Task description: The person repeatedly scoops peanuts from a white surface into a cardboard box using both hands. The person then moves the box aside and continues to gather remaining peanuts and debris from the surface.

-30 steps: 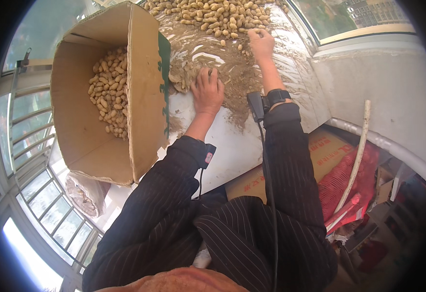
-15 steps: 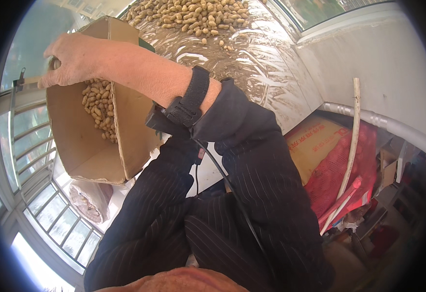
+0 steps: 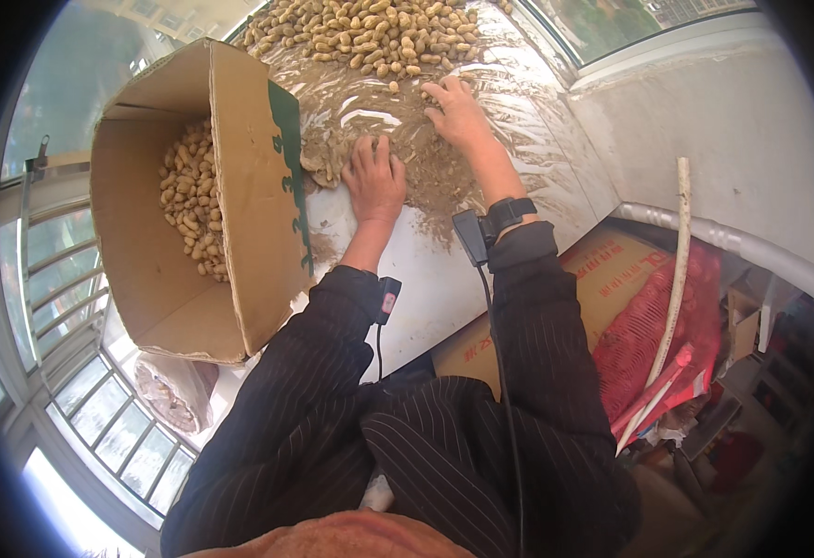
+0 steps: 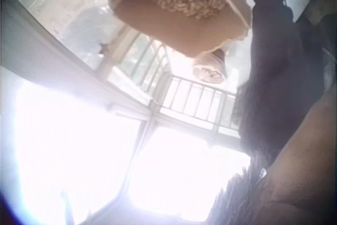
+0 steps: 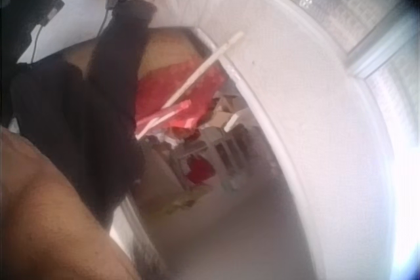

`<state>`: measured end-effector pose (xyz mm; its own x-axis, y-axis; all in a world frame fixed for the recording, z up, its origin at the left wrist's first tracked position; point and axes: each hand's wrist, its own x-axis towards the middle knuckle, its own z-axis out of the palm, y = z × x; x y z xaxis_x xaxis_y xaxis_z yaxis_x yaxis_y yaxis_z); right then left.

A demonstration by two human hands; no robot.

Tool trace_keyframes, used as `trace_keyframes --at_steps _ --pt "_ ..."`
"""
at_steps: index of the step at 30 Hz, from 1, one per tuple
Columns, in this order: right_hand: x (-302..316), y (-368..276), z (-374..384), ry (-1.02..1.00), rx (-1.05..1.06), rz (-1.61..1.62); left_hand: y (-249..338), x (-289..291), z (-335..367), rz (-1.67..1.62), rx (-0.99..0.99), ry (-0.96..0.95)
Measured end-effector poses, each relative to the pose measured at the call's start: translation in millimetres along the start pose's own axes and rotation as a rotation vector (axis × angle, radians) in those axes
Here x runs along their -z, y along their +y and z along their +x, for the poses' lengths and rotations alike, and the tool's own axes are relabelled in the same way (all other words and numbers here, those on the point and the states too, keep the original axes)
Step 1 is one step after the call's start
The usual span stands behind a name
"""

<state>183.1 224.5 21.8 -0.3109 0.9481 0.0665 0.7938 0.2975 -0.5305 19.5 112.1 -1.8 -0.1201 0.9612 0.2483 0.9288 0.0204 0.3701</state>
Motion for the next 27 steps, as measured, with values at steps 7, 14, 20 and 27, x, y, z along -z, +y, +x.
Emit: trace_keyframes --at_steps 7,14,20,27 --pt "-7 -3 8 0.115 0.083 0.032 0 -1 -1 0.017 -0.009 0.004" --pt "-3 12 10 0.225 -0.258 0.394 -1 -1 0 0.018 0.012 -0.049" --pt "10 17 8 0.139 -0.367 0.560 -1 -1 -1 0.011 0.013 -0.038" --pt "1 3 -7 0.058 -0.172 0.192 -1 -4 -1 0.044 -0.012 0.012"
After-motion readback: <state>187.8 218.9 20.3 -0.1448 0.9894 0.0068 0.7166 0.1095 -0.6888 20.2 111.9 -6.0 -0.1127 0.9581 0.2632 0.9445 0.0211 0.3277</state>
